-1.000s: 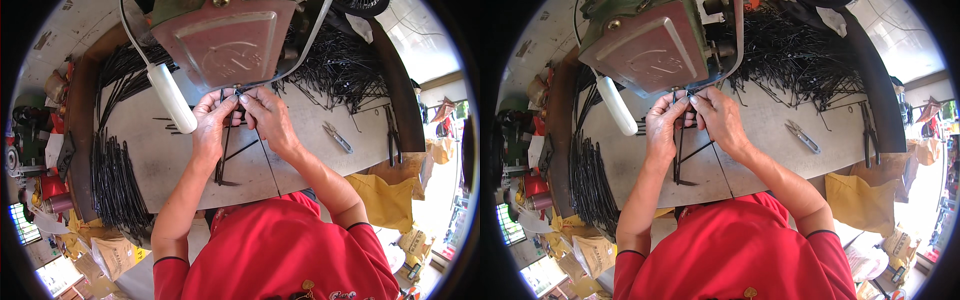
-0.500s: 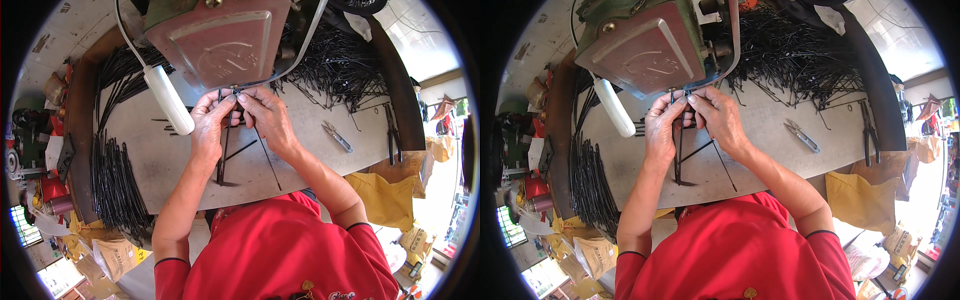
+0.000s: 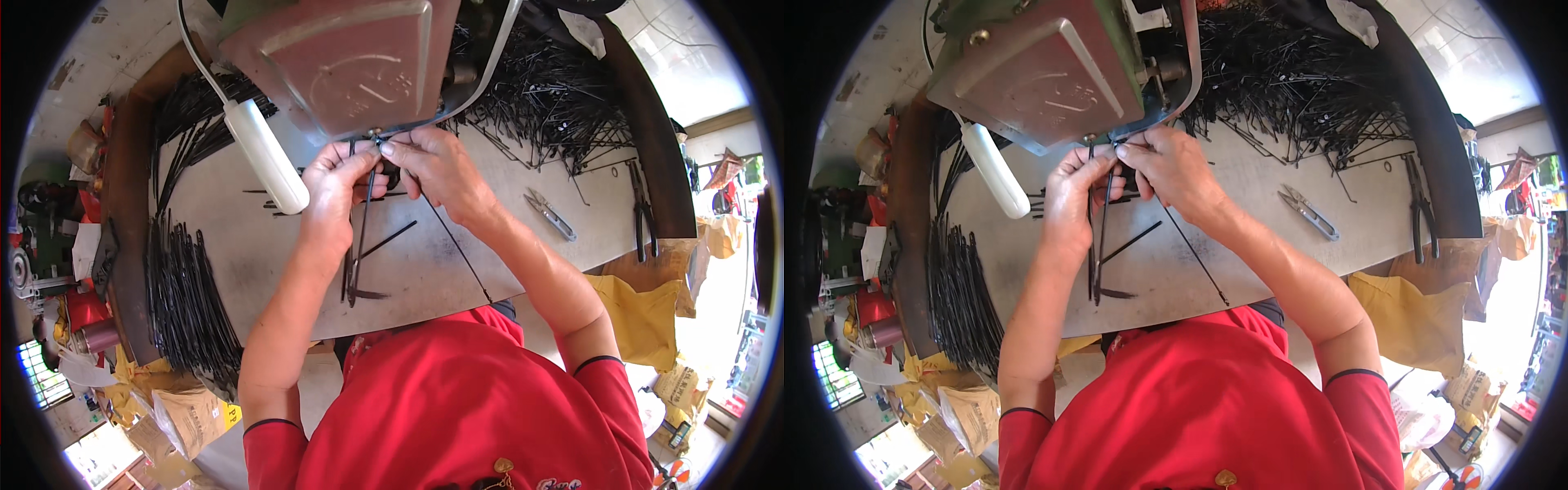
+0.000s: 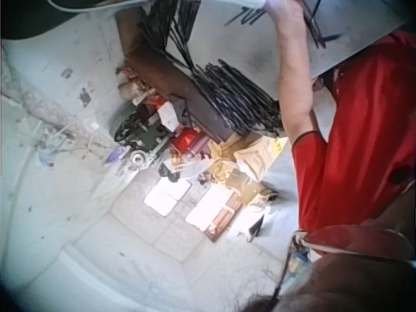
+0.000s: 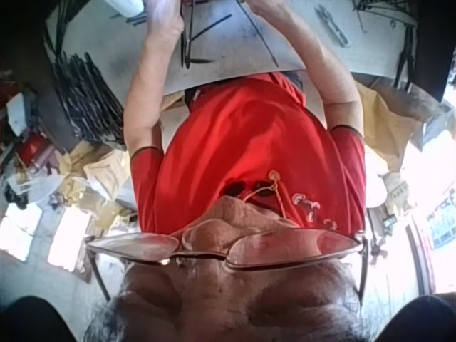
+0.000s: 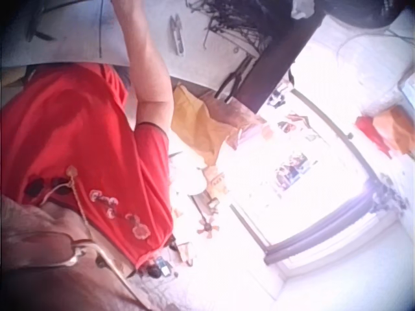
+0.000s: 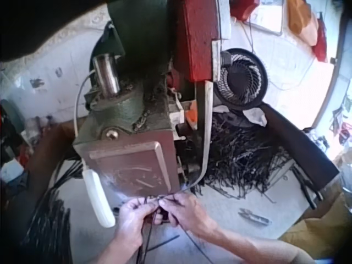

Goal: The person repeatedly feeds thin black metal rods into a manual bending machine, pulls the lever to bend them, and removes the finished pieces. The person handles the rods one at a time and places the bent rods into a pile on the table.

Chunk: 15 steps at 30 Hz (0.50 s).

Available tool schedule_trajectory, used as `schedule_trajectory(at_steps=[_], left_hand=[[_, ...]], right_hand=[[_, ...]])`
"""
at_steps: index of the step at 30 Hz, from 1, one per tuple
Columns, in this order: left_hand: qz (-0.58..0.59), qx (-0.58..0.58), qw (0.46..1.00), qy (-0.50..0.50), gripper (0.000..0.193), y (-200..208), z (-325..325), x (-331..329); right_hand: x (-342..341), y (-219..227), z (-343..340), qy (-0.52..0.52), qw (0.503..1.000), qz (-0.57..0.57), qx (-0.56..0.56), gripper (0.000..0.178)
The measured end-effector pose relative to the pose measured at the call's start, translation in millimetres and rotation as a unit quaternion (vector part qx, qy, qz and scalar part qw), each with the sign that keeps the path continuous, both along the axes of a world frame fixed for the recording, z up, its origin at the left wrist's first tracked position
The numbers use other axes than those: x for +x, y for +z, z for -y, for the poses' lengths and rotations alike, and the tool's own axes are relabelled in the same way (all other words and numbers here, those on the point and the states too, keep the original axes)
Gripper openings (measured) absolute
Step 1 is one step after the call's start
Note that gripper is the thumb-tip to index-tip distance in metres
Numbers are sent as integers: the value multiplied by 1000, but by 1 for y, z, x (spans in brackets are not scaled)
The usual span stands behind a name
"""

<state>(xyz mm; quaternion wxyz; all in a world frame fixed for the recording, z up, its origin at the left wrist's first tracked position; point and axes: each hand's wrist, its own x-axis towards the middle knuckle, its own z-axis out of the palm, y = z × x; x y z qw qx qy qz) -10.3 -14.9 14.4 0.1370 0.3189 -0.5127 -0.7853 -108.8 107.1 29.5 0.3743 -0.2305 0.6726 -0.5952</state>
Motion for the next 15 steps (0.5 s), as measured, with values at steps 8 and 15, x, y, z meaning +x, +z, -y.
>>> schedule_trajectory(at_steps=[8,15], left_hand=[[-62,20,998,0,16,-8,-33,22],[-91,39,993,59,19,-10,-29,21]], right_hand=[[24,-11,-27,-21,997,74,-24,26],[17,-10,-25,-8,998,60,-17,29]])
